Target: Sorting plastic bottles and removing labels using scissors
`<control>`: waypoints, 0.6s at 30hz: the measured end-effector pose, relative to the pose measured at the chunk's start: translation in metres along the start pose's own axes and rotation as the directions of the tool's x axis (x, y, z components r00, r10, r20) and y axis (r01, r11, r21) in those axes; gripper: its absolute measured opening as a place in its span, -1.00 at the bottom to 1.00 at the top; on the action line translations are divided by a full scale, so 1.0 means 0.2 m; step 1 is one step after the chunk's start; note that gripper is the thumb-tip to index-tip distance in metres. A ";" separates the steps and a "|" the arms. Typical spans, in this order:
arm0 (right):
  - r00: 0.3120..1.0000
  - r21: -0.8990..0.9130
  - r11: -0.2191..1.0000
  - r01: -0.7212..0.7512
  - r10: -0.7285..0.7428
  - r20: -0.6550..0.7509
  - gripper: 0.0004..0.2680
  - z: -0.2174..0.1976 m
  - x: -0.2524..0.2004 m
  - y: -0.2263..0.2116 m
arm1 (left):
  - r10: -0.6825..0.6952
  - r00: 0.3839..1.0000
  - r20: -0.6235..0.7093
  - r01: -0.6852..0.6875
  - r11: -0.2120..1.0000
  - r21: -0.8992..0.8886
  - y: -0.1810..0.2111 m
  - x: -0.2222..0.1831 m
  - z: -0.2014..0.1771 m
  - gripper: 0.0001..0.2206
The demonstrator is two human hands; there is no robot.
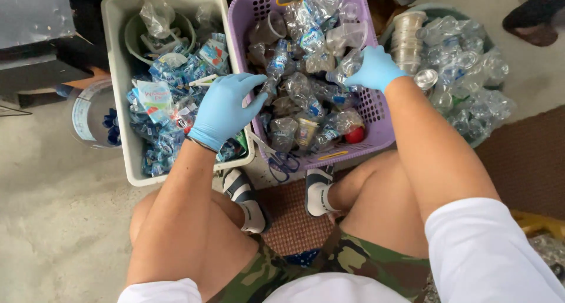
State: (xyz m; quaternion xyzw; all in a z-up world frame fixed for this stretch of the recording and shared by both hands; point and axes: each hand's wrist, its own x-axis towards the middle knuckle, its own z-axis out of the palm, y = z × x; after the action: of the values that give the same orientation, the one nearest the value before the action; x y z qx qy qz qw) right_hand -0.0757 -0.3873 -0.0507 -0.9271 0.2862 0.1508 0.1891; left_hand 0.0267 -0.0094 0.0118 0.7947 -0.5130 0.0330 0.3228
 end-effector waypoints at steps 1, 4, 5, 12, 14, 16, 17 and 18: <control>1.000 -0.006 1.000 0.006 -0.006 -0.006 -0.21 -0.13 -0.12 -0.11 | 0.000 1.000 -0.010 0.000 1.000 0.002 0.03 0.01 0.00 -0.76; 0.988 0.022 0.999 -0.029 0.025 0.155 -0.25 -0.40 -0.44 -0.38 | 0.026 0.998 -0.057 -0.025 1.000 0.007 0.10 0.01 0.01 -0.75; 0.993 0.134 0.991 0.028 -0.042 0.107 -0.35 -0.43 -0.52 -0.43 | -0.074 0.997 0.002 0.074 0.997 -0.037 0.11 0.00 0.02 -0.65; 0.847 0.578 0.620 0.531 -0.416 -0.331 -0.40 -0.18 -0.71 -0.62 | -0.575 0.786 0.225 0.493 0.364 -0.791 0.37 -0.04 0.05 0.02; 0.810 0.582 0.568 0.582 -0.474 -0.346 -0.35 -0.12 -0.74 -0.68 | -0.620 0.771 0.142 0.337 0.209 -0.918 0.44 -0.01 0.06 -0.06; 0.772 0.589 0.514 0.624 -0.526 -0.358 -0.31 -0.06 -0.77 -0.76 | -0.669 0.740 0.066 0.143 0.061 -0.988 0.43 -0.02 0.11 -0.10; 0.758 0.571 0.511 0.643 -0.531 -0.378 -0.31 -0.05 -0.80 -0.80 | -0.697 0.717 0.011 0.069 0.055 -0.996 0.40 -0.04 0.15 -0.25; 0.744 0.552 0.507 0.662 -0.536 -0.398 -0.32 -0.04 -0.82 -0.84 | -0.724 0.688 -0.043 -0.007 0.053 -0.999 0.36 -0.06 0.19 -0.38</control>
State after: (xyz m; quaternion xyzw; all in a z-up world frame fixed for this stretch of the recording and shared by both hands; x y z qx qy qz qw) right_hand -0.1051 -0.1848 0.0641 -0.8460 -0.0042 -0.1186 0.5197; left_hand -0.0502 -0.0399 0.0112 0.4533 -0.0551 -0.1607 0.8750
